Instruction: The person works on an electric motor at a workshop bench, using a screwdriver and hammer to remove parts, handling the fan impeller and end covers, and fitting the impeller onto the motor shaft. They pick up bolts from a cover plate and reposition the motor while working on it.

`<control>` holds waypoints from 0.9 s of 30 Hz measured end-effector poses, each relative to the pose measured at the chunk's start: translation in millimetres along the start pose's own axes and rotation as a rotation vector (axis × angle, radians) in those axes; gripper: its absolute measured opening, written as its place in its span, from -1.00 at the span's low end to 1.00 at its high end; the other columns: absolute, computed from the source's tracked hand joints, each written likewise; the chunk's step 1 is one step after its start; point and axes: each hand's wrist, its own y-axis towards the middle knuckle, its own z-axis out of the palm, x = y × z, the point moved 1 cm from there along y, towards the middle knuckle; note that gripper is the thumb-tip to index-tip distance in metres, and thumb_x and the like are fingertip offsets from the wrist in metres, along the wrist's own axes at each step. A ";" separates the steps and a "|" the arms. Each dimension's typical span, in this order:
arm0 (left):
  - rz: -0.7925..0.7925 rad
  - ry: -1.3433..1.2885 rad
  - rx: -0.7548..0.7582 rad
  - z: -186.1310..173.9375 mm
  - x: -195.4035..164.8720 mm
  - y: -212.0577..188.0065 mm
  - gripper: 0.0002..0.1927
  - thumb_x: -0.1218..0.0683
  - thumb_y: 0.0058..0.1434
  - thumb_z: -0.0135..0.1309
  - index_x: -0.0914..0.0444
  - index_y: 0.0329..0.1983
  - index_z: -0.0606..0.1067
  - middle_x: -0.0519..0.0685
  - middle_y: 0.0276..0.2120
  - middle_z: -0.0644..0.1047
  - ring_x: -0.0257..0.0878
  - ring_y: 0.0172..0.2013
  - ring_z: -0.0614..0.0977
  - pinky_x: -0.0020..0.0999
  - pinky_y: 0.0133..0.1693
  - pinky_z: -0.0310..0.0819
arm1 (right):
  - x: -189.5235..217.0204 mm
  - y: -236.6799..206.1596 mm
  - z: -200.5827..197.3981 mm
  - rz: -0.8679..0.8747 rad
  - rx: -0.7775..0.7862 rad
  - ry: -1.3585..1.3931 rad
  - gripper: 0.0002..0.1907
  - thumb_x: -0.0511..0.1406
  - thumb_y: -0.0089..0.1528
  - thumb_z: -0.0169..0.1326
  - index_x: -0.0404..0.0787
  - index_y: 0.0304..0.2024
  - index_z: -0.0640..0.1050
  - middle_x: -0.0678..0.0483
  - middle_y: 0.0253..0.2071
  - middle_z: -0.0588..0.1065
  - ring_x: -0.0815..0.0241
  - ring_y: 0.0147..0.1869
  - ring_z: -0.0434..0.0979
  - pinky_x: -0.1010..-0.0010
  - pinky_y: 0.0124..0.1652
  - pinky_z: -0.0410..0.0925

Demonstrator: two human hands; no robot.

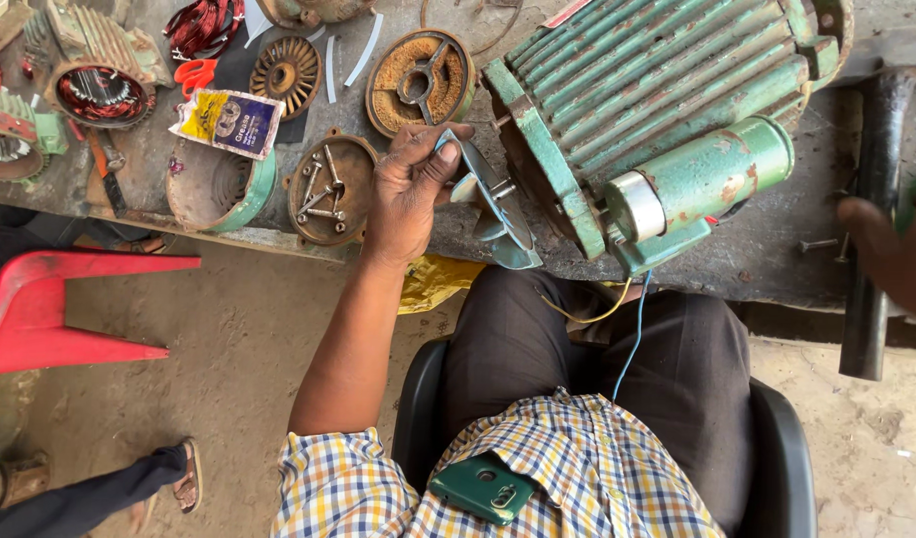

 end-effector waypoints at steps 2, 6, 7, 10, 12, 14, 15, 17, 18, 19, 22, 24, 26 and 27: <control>0.009 -0.002 0.008 -0.1 -0.2 0.2 -0.68 -0.01 0.42 0.16 0.26 0.10 0.61 -0.27 -0.14 0.36 -0.56 -0.25 0.44 -0.70 -0.41 0.33 | -9.1 37.2 6.9 -0.022 0.060 -0.111 -0.43 0.07 0.43 0.14 -0.32 -0.32 0.50 0.04 -0.61 0.33 0.14 -0.58 0.36 0.29 -0.54 0.28; 0.029 -0.030 0.026 -1.5 3.3 1.0 -0.68 -0.02 0.43 0.16 0.26 0.10 0.61 -0.26 -0.12 0.39 -0.56 -0.23 0.45 -0.69 -0.37 0.34 | -4.2 51.8 -11.3 -0.034 0.045 0.021 -0.41 0.06 0.39 0.28 -0.39 -0.23 0.50 -0.01 -0.54 0.40 0.13 -0.53 0.46 0.32 -0.48 0.35; 0.022 -0.042 0.028 -2.0 4.9 0.8 -0.69 -0.02 0.42 0.17 0.26 0.09 0.61 -0.26 -0.13 0.39 -0.55 -0.22 0.46 -0.68 -0.37 0.35 | 3.2 52.5 -20.6 -0.043 0.027 0.069 -0.41 0.03 0.36 0.33 -0.42 -0.21 0.51 -0.04 -0.52 0.42 0.10 -0.51 0.49 0.31 -0.48 0.37; 0.030 -0.036 0.020 -4.2 8.5 0.2 -0.71 0.00 0.44 0.17 0.26 0.09 0.62 -0.26 -0.15 0.39 -0.55 -0.23 0.45 -0.69 -0.37 0.32 | 37.8 64.1 -56.6 -0.004 0.022 0.099 -0.41 -0.06 0.23 0.44 -0.51 -0.30 0.53 -0.16 -0.56 0.48 -0.03 -0.52 0.53 0.21 -0.53 0.39; 0.025 -0.033 0.003 -5.0 9.8 0.8 -0.73 0.03 0.44 0.17 0.26 0.10 0.61 -0.26 -0.15 0.40 -0.56 -0.24 0.44 -0.69 -0.36 0.34 | 61.9 75.7 -87.4 0.042 0.150 0.046 -0.48 -0.10 0.24 0.43 -0.50 -0.35 0.59 -0.22 -0.54 0.52 -0.04 -0.50 0.56 0.17 -0.39 0.43; 0.002 -0.052 -0.005 -4.0 10.7 2.8 -0.74 0.05 0.42 0.16 0.25 0.09 0.59 -0.27 -0.13 0.44 -0.56 -0.23 0.46 -0.68 -0.35 0.40 | 78.5 87.0 -121.8 0.093 0.267 0.019 -0.51 -0.10 0.25 0.41 -0.48 -0.34 0.65 -0.25 -0.50 0.55 -0.08 -0.46 0.57 0.15 -0.32 0.43; 0.012 -0.058 0.009 -3.2 10.5 3.9 -0.75 0.05 0.42 0.15 0.25 0.09 0.59 -0.26 -0.12 0.44 -0.54 -0.20 0.50 -0.66 -0.30 0.45 | 83.0 92.5 -138.8 0.129 0.321 0.022 -0.51 -0.08 0.24 0.39 -0.47 -0.31 0.67 -0.26 -0.48 0.56 -0.10 -0.44 0.56 0.14 -0.33 0.42; 0.022 -0.073 0.041 -1.0 9.9 5.4 -0.76 0.07 0.44 0.14 0.25 0.09 0.58 -0.25 -0.10 0.44 -0.50 -0.14 0.57 -0.62 -0.20 0.55 | 82.3 85.9 -172.2 0.272 0.388 0.248 -0.54 -0.07 0.24 0.31 -0.39 -0.20 0.67 -0.20 -0.43 0.57 -0.07 -0.41 0.53 0.18 -0.34 0.40; 0.012 -0.091 0.050 0.3 9.8 6.2 -0.76 0.06 0.43 0.14 0.25 0.09 0.58 -0.25 -0.10 0.43 -0.50 -0.14 0.57 -0.61 -0.20 0.58 | 82.7 80.4 -184.5 0.357 0.391 0.477 -0.58 -0.08 0.24 0.25 -0.34 -0.13 0.64 -0.12 -0.40 0.56 -0.01 -0.41 0.51 0.22 -0.33 0.39; 0.003 -0.100 0.048 -0.4 8.9 6.1 -0.75 0.06 0.42 0.14 0.25 0.09 0.57 -0.24 -0.10 0.42 -0.49 -0.14 0.57 -0.59 -0.19 0.60 | 87.3 77.3 -191.4 0.425 0.394 0.716 -0.60 -0.10 0.24 0.19 -0.28 -0.05 0.61 -0.05 -0.37 0.55 0.05 -0.41 0.49 0.25 -0.33 0.39; 0.019 0.004 0.030 -3.2 7.1 5.3 -0.74 0.05 0.44 0.13 0.26 0.10 0.60 -0.24 -0.10 0.38 -0.51 -0.17 0.52 -0.63 -0.28 0.49 | 102.2 44.0 -208.9 0.009 0.212 0.582 -0.69 -0.19 0.26 0.15 -0.30 -0.08 0.59 -0.06 -0.33 0.52 0.08 -0.35 0.51 0.27 -0.25 0.39; 0.027 0.038 0.039 -5.7 6.9 5.0 -0.73 0.03 0.46 0.12 0.26 0.11 0.61 -0.25 -0.11 0.36 -0.52 -0.18 0.48 -0.66 -0.33 0.41 | 112.1 3.0 -214.9 0.003 0.100 0.719 -0.74 -0.23 0.27 0.13 -0.28 -0.08 0.56 -0.06 -0.28 0.51 0.08 -0.29 0.51 0.26 -0.21 0.39; 0.025 0.001 0.080 -7.4 7.7 5.8 -0.72 0.02 0.47 0.11 0.26 0.11 0.60 -0.26 -0.12 0.33 -0.53 -0.17 0.46 -0.66 -0.33 0.41 | 123.6 -48.0 -216.2 0.006 0.015 0.853 -0.79 -0.28 0.29 0.11 -0.26 -0.09 0.53 -0.06 -0.23 0.51 0.08 -0.24 0.51 0.26 -0.17 0.39; 0.028 0.006 0.082 -7.7 8.3 6.8 -0.72 0.02 0.46 0.11 0.25 0.11 0.60 -0.26 -0.12 0.33 -0.53 -0.19 0.45 -0.67 -0.35 0.40 | 130.4 -76.1 -216.7 0.000 -0.023 0.923 -0.81 -0.30 0.29 0.10 -0.25 -0.09 0.52 -0.06 -0.21 0.51 0.07 -0.21 0.51 0.26 -0.16 0.39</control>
